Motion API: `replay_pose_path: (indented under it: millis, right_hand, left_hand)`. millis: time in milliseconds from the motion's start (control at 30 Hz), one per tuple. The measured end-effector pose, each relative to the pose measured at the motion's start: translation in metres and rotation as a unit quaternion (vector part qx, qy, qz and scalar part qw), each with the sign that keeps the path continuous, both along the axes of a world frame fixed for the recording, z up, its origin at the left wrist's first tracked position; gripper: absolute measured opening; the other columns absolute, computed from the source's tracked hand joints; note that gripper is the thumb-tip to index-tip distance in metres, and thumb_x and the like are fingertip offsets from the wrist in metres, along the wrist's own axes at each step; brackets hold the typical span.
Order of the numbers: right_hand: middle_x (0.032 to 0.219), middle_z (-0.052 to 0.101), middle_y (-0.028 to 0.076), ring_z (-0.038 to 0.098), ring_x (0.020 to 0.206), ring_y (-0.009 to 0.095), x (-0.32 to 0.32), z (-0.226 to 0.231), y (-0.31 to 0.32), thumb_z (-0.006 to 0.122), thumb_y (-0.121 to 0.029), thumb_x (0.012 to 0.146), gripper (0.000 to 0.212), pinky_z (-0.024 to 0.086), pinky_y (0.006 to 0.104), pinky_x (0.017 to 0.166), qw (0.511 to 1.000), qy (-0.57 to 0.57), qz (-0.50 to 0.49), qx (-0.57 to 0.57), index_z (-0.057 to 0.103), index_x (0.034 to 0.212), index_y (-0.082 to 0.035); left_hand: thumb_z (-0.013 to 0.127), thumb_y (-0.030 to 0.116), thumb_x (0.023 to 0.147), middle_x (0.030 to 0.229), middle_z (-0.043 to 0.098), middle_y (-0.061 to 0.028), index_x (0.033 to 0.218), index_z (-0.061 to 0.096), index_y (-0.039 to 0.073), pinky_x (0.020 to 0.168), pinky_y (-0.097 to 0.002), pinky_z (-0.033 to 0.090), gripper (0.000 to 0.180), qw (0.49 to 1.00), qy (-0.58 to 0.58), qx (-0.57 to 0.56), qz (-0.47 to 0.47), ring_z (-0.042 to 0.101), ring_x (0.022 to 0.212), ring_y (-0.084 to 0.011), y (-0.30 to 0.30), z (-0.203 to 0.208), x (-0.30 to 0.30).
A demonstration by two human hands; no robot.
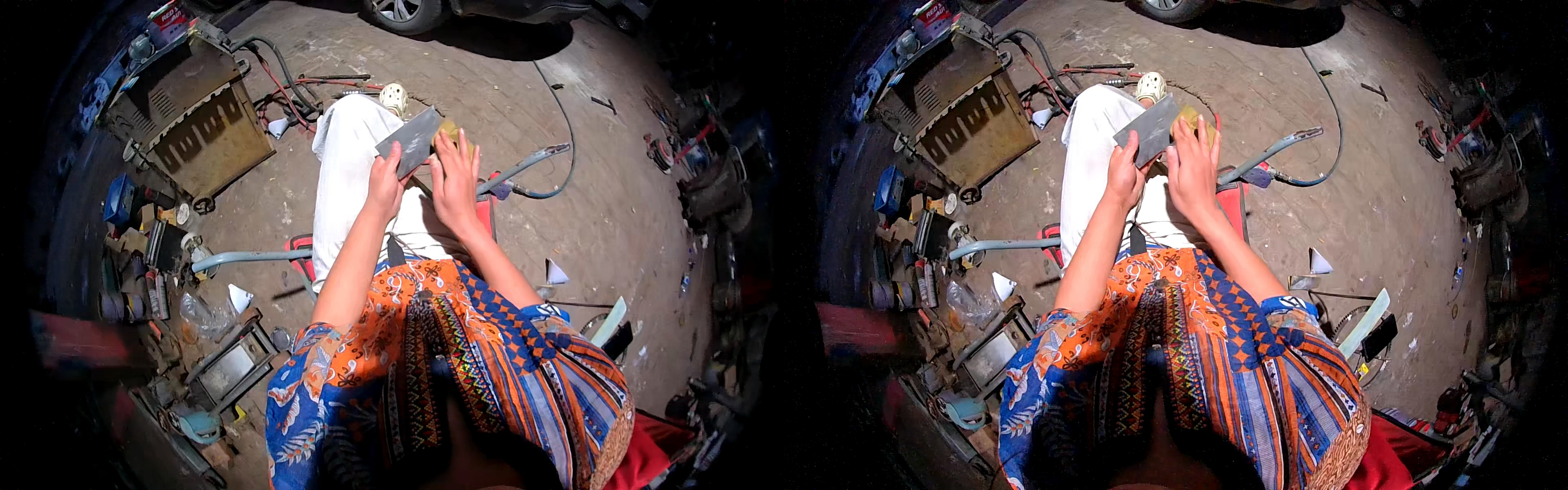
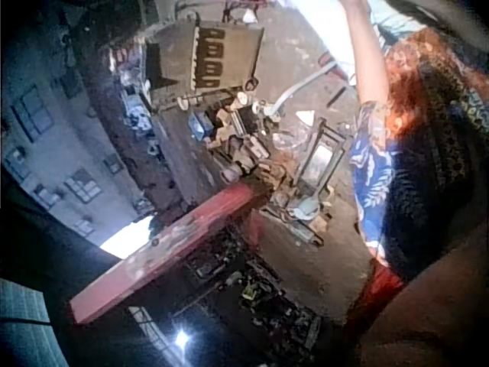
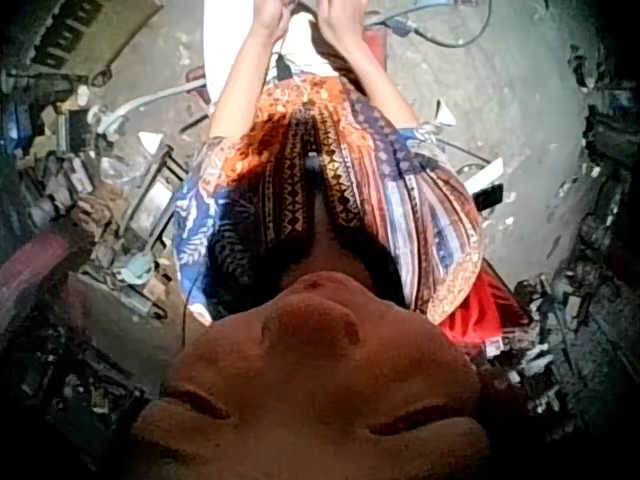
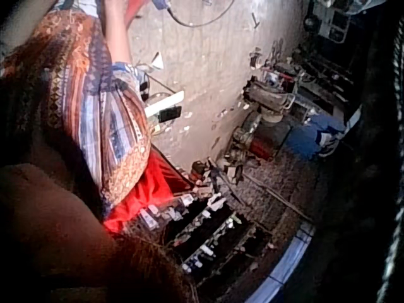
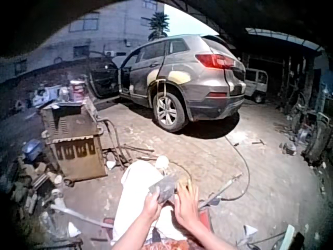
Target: The person sits on a low stool in a workshop and sands a small rectangular metal plate using a yellow sanding block. They hold the metal piece in their left hand and rub the sanding block back and forth across its surface with their right hand, occasionally flipping the metal to work on different sides.
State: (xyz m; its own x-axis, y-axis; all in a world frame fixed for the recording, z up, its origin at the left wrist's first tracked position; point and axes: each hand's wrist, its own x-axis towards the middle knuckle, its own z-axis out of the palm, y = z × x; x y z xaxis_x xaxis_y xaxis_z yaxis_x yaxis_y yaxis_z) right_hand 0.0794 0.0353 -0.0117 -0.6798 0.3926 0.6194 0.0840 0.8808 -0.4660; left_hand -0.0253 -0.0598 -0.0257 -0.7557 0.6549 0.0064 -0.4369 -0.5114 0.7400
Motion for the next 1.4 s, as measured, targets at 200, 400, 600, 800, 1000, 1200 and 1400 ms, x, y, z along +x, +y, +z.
replay_pose_path:
  millis: [200, 400, 600, 800, 1000, 1200, 1400]
  right_hand:
    - [0.147, 0.044, 0.013, 0.024, 0.145, 0.032, 0.008, 0.000, 0.008, 0.044, -0.021, 0.100, 0.042, 0.008, 0.0518, 0.118, 0.998, 0.042, -0.024, -0.029, 0.048, 0.138, -0.003]
    - [0.144, 0.045, 0.017, 0.026, 0.144, 0.034, 0.004, -0.002, -0.005, 0.047, -0.020, 0.098, 0.044, 0.013, 0.0535, 0.117, 0.994, -0.061, -0.033, 0.084, 0.046, 0.136, 0.002]
    - [0.146, 0.041, 0.021, 0.026, 0.143, 0.036, -0.001, -0.001, -0.001, 0.048, -0.019, 0.097, 0.047, 0.014, 0.0531, 0.117, 0.992, -0.080, -0.045, 0.092, 0.044, 0.136, 0.006]
    - [0.148, 0.037, 0.024, 0.025, 0.143, 0.037, 0.004, -0.009, -0.015, 0.051, -0.019, 0.095, 0.049, 0.015, 0.0528, 0.117, 0.991, -0.086, -0.022, 0.098, 0.043, 0.136, 0.008]
    - [0.149, 0.034, 0.025, 0.024, 0.144, 0.038, -0.002, -0.007, -0.008, 0.053, -0.017, 0.094, 0.050, 0.015, 0.0526, 0.117, 0.993, -0.077, -0.048, 0.080, 0.042, 0.136, 0.008]
    - [0.149, 0.033, 0.026, 0.024, 0.143, 0.039, 0.007, -0.009, -0.023, 0.053, -0.017, 0.094, 0.051, 0.016, 0.0519, 0.117, 0.991, -0.103, -0.011, 0.086, 0.041, 0.136, 0.008]
    - [0.148, 0.034, 0.027, 0.023, 0.143, 0.039, -0.003, -0.005, -0.005, 0.053, -0.016, 0.094, 0.051, 0.015, 0.0523, 0.117, 0.992, -0.074, -0.059, 0.088, 0.041, 0.136, 0.010]
  left_hand:
    - [0.051, 0.026, 0.101, 0.113, 0.064, -0.0076, 0.122, 0.054, 0.001, 0.085, -0.0329, 0.053, 0.032, 1.000, 0.002, -0.029, -0.011, 0.063, 0.100, -0.0167, -0.003, 0.011, 0.010]
    - [0.061, 0.017, 0.095, 0.107, 0.065, -0.0030, 0.117, 0.058, 0.003, 0.081, -0.0285, 0.050, 0.027, 0.998, 0.045, -0.048, -0.011, 0.061, 0.094, -0.0121, -0.003, -0.008, 0.005]
    - [0.059, 0.016, 0.096, 0.108, 0.065, -0.0040, 0.118, 0.058, 0.001, 0.080, -0.0269, 0.050, 0.026, 0.996, 0.068, -0.053, 0.017, 0.061, 0.091, -0.0108, 0.001, -0.011, 0.005]
    - [0.056, 0.013, 0.097, 0.107, 0.065, -0.0050, 0.119, 0.057, 0.000, 0.080, -0.0282, 0.052, 0.025, 0.997, 0.060, -0.039, 0.027, 0.063, 0.092, -0.0123, 0.000, -0.005, 0.009]
    - [0.057, 0.013, 0.097, 0.107, 0.066, -0.0050, 0.117, 0.058, 0.000, 0.081, -0.0284, 0.051, 0.025, 0.998, 0.056, -0.038, 0.014, 0.063, 0.092, -0.0125, 0.001, -0.008, 0.004]
    - [0.058, 0.015, 0.097, 0.103, 0.066, -0.0039, 0.116, 0.060, 0.000, 0.078, -0.0263, 0.050, 0.024, 0.997, 0.066, -0.041, 0.029, 0.062, 0.090, -0.0112, 0.001, -0.010, 0.006]
    - [0.059, 0.017, 0.096, 0.104, 0.066, -0.0031, 0.115, 0.060, 0.003, 0.077, -0.0265, 0.051, 0.023, 0.995, 0.075, -0.070, 0.008, 0.062, 0.088, -0.0102, 0.002, -0.018, -0.003]
